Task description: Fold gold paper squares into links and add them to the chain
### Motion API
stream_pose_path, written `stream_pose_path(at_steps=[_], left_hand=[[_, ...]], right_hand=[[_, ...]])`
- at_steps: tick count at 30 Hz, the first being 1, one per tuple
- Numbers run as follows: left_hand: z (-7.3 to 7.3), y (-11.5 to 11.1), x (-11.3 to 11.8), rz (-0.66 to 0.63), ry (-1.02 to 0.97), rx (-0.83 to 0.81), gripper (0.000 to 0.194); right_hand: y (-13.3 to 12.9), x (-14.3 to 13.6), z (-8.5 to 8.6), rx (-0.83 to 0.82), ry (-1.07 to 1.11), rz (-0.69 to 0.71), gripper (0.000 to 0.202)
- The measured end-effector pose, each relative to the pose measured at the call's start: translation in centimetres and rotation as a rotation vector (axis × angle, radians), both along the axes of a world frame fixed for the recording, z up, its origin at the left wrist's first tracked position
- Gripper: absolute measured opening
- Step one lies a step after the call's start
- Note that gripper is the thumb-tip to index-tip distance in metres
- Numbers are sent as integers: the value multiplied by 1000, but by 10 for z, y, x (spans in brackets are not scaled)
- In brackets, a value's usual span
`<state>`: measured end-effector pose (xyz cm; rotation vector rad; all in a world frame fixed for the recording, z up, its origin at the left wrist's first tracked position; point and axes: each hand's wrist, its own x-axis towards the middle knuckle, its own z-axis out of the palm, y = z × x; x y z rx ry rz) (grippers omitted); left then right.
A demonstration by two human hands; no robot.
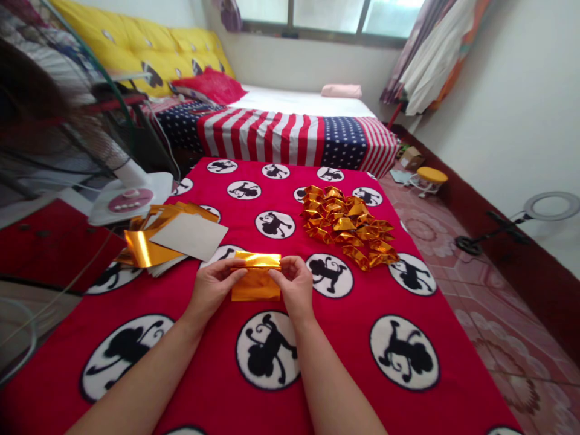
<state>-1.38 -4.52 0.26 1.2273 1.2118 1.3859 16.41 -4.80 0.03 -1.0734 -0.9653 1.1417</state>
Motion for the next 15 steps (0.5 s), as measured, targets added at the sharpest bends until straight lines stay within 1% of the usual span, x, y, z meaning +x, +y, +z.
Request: stream_pose_path(at_steps=[6,15], left_hand=[[2,0,0,9,22,-9,28],[0,0,0,10,32,7,28]], right_hand=[[0,-1,2,-2,3,-13,29],[0,-1,2,-5,-10,-23,28]])
